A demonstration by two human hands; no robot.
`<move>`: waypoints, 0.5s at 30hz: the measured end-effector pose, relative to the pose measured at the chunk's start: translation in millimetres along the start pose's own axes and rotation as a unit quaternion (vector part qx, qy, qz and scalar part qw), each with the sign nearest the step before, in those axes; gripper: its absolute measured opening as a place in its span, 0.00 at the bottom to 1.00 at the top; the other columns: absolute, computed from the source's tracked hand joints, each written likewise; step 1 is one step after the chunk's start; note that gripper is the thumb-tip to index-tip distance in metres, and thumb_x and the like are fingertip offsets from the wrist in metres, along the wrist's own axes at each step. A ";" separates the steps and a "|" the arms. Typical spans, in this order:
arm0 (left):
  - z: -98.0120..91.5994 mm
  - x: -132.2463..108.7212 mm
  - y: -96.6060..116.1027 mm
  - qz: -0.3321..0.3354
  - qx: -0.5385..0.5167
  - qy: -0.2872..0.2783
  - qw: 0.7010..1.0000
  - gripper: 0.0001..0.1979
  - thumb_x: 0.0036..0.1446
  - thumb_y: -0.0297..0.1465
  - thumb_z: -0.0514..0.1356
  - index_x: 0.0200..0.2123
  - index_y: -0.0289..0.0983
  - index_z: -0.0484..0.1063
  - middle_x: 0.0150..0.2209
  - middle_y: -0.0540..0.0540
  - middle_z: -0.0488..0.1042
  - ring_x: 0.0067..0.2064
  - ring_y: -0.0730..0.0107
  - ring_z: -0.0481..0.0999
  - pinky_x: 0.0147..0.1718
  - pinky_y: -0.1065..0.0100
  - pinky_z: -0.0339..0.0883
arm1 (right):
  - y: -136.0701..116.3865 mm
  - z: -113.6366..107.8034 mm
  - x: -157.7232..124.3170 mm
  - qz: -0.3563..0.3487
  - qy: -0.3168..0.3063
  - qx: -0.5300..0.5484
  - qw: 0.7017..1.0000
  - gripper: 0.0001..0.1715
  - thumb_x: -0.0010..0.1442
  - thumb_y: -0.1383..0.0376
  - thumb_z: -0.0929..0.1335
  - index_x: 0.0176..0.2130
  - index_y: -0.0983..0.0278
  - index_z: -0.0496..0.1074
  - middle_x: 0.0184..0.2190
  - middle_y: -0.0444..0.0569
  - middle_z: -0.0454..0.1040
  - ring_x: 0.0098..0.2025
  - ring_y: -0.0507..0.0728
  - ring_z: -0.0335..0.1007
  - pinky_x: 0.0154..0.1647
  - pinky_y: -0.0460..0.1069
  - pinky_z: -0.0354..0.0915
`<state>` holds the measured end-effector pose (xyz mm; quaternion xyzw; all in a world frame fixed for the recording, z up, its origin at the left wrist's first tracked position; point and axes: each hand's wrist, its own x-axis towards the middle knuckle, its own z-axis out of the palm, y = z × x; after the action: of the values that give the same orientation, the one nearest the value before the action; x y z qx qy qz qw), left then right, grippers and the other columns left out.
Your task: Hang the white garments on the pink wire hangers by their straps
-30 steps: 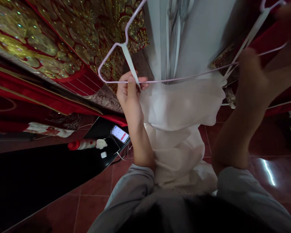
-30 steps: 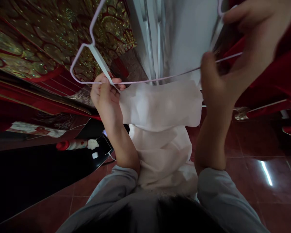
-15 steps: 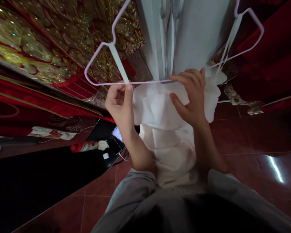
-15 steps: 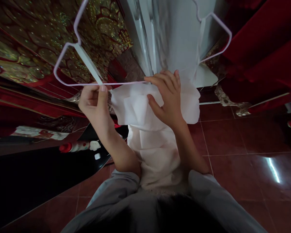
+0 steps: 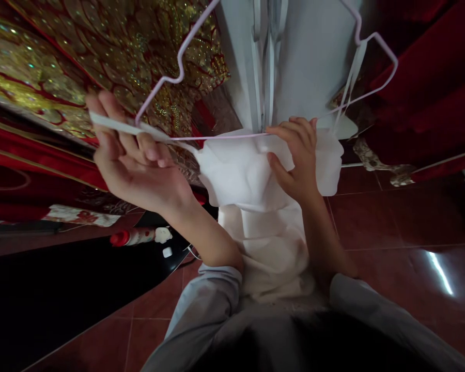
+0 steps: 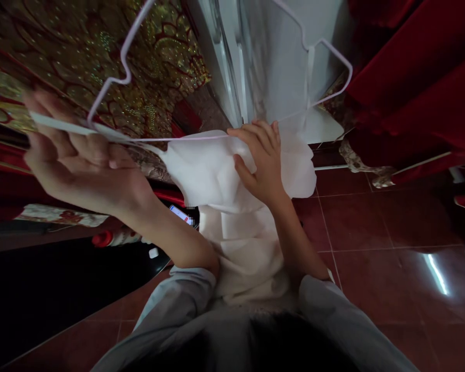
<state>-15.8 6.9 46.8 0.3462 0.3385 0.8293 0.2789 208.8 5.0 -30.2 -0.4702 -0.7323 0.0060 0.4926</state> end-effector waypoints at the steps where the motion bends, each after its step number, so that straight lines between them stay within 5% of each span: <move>1: -6.4 0.0 -5.9 0.007 0.010 0.026 1.000 0.23 0.74 0.44 0.44 0.49 0.40 0.75 0.59 0.50 0.75 0.25 0.79 0.66 0.18 0.70 0.53 | 0.0 0.9 -0.2 -0.002 0.001 -0.001 1.000 0.22 0.65 0.61 0.64 0.58 0.51 0.66 0.53 0.48 0.72 0.65 0.60 0.62 0.78 0.66 0.46; 4: -20.0 -10.6 -24.9 -0.036 0.043 0.059 0.997 0.13 0.71 0.35 0.53 0.47 0.40 0.77 0.55 0.49 0.78 0.26 0.78 0.68 0.20 0.70 0.53 | 0.0 5.2 -0.3 -0.002 0.000 -0.003 1.000 0.22 0.66 0.61 0.62 0.59 0.52 0.66 0.54 0.50 0.72 0.66 0.61 0.61 0.77 0.69 0.47; 9: 1.0 -41.5 -43.1 -0.135 0.054 -0.106 0.984 0.09 0.72 0.38 0.58 0.44 0.42 0.77 0.47 0.45 0.81 0.27 0.71 0.69 0.24 0.66 0.54 | -2.9 6.5 1.1 0.018 -0.010 -0.017 1.000 0.24 0.66 0.58 0.60 0.60 0.46 0.63 0.55 0.45 0.73 0.67 0.63 0.62 0.76 0.71 0.48; 15: 22.1 -52.5 -43.7 -0.089 -0.054 -0.190 0.976 0.11 0.73 0.37 0.58 0.37 0.38 0.68 0.34 0.48 0.74 0.19 0.78 0.52 0.18 0.69 0.44 | -6.8 -19.9 2.9 -0.026 -0.010 0.035 0.999 0.22 0.65 0.61 0.64 0.58 0.50 0.68 0.55 0.46 0.73 0.67 0.61 0.63 0.75 0.67 0.53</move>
<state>42.8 5.3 5.4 0.4500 0.2632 0.7378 0.4289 218.4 -5.9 -14.7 -0.4330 -0.7489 0.0237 0.5012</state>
